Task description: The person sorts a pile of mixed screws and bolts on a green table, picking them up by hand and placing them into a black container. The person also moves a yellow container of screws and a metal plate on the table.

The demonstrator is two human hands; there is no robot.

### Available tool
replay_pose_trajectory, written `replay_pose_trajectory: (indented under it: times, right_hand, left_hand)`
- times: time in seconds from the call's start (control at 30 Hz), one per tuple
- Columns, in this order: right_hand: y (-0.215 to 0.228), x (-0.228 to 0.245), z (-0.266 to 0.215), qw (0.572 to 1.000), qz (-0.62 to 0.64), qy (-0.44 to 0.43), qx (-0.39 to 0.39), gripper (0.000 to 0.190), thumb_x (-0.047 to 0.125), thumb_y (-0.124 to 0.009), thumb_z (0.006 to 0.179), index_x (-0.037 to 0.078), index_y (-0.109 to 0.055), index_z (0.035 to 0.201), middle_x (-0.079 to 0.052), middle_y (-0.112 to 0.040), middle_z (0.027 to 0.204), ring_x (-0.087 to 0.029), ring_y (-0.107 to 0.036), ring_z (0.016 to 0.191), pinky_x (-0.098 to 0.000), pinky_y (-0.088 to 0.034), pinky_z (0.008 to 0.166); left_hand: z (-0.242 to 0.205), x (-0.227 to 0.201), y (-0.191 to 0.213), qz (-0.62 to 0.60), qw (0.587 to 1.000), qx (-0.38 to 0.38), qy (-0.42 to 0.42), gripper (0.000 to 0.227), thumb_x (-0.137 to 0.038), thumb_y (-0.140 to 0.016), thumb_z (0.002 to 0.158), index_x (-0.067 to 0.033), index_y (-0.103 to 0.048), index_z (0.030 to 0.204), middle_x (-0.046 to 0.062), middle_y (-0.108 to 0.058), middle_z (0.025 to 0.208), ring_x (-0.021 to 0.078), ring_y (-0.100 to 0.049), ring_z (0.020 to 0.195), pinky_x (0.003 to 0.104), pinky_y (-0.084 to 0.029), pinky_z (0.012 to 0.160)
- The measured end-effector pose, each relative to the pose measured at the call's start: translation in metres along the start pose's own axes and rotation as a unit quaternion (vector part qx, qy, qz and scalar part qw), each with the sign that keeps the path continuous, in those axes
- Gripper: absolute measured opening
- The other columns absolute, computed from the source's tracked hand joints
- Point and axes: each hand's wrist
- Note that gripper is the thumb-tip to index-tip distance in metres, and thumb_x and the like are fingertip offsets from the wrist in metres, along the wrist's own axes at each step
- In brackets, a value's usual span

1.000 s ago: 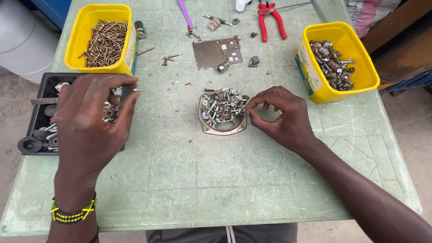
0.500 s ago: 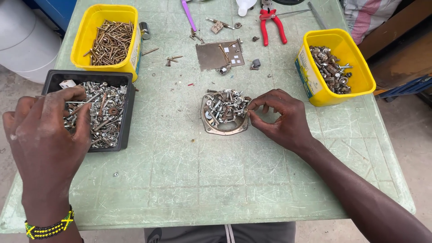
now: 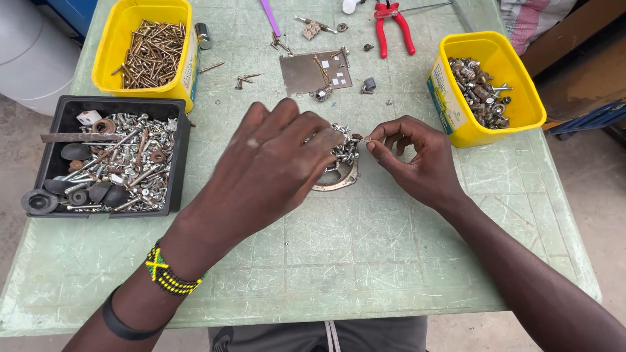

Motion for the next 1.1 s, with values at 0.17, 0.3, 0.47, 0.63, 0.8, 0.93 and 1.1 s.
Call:
replay_pose_trajectory:
  times: [0.17, 0.3, 0.47, 0.63, 0.8, 0.93, 1.1]
  right_hand:
    - [0.002, 0.000, -0.003, 0.993, 0.109, -0.043, 0.032, 0.007, 0.011, -0.074, 0.097, 0.008, -0.071, 0.103, 0.001, -0.071, 0.096, -0.005, -0.056, 0.080, -0.0204, -0.046, 0.071]
    - [0.002, -0.002, -0.006, 0.971, 0.213, -0.077, 0.073, 0.012, 0.010, -0.066, 0.100, 0.003, -0.070, 0.109, -0.003, -0.072, 0.101, -0.009, -0.064, 0.095, -0.0241, -0.052, 0.087]
    - [0.001, -0.001, -0.006, 0.947, 0.292, -0.105, 0.080, 0.017, 0.011, -0.066, 0.100, -0.001, -0.069, 0.112, -0.006, -0.072, 0.105, -0.010, -0.065, 0.097, -0.0235, -0.054, 0.088]
    - [-0.001, 0.002, -0.006, 0.947, 0.297, -0.102, 0.071, 0.015, 0.008, -0.069, 0.098, 0.000, -0.070, 0.111, -0.006, -0.073, 0.103, -0.009, -0.065, 0.097, -0.0217, -0.054, 0.089]
    - [0.005, 0.013, -0.002, 0.999, 0.011, 0.036, 0.012, 0.017, 0.013, -0.080, 0.094, 0.010, -0.077, 0.110, -0.003, -0.077, 0.105, -0.008, -0.058, 0.076, -0.0229, -0.047, 0.069]
    - [0.007, 0.009, 0.002, 0.990, -0.075, 0.111, 0.042, 0.020, 0.014, -0.087, 0.087, 0.011, -0.077, 0.105, 0.001, -0.078, 0.094, -0.012, -0.058, 0.070, -0.0286, -0.051, 0.073]
    - [-0.002, 0.004, -0.002, 0.992, -0.076, 0.089, 0.057, 0.018, 0.015, -0.086, 0.087, 0.012, -0.077, 0.101, 0.003, -0.076, 0.087, -0.011, -0.060, 0.069, -0.0272, -0.050, 0.067]
  left_hand:
    - [0.026, -0.006, -0.032, -0.016, 0.999, -0.034, -0.030, 0.021, -0.018, -0.078, 0.095, -0.0128, -0.071, 0.114, 0.004, -0.069, 0.102, 0.0277, -0.057, 0.094, 0.043, -0.044, 0.076]
    - [0.029, -0.012, -0.048, -0.022, 0.994, -0.087, -0.062, 0.021, 0.003, -0.072, 0.092, -0.0110, -0.073, 0.108, 0.005, -0.071, 0.103, 0.0249, -0.056, 0.090, 0.040, -0.041, 0.076]
    - [0.026, -0.005, -0.046, -0.077, 0.993, -0.072, -0.055, 0.032, -0.005, -0.085, 0.085, -0.0126, -0.072, 0.113, 0.002, -0.070, 0.108, 0.0258, -0.056, 0.092, 0.041, -0.040, 0.075]
    - [0.022, 0.001, -0.046, -0.082, 0.991, -0.093, -0.055, 0.033, 0.003, -0.082, 0.085, -0.0130, -0.068, 0.110, 0.001, -0.068, 0.105, 0.0254, -0.056, 0.089, 0.040, -0.037, 0.072]
    - [0.020, 0.012, -0.040, -0.080, 0.988, -0.127, -0.026, 0.016, 0.000, -0.074, 0.099, -0.0109, -0.071, 0.111, 0.004, -0.068, 0.102, 0.0279, -0.055, 0.087, 0.042, -0.041, 0.073]
    - [0.016, 0.025, -0.045, -0.056, 0.992, -0.111, -0.010, 0.030, 0.002, -0.080, 0.091, -0.0138, -0.068, 0.114, 0.003, -0.067, 0.105, 0.0265, -0.054, 0.090, 0.041, -0.040, 0.073]
    - [0.017, 0.030, -0.046, -0.030, 0.992, -0.122, -0.012, 0.013, -0.022, -0.076, 0.106, -0.0103, -0.069, 0.107, 0.002, -0.064, 0.096, 0.0236, -0.055, 0.087, 0.039, -0.039, 0.073]
Point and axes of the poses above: each hand's wrist, its own z-axis towards the middle knuckle, its own y-axis out of the back of the hand, x = y × z
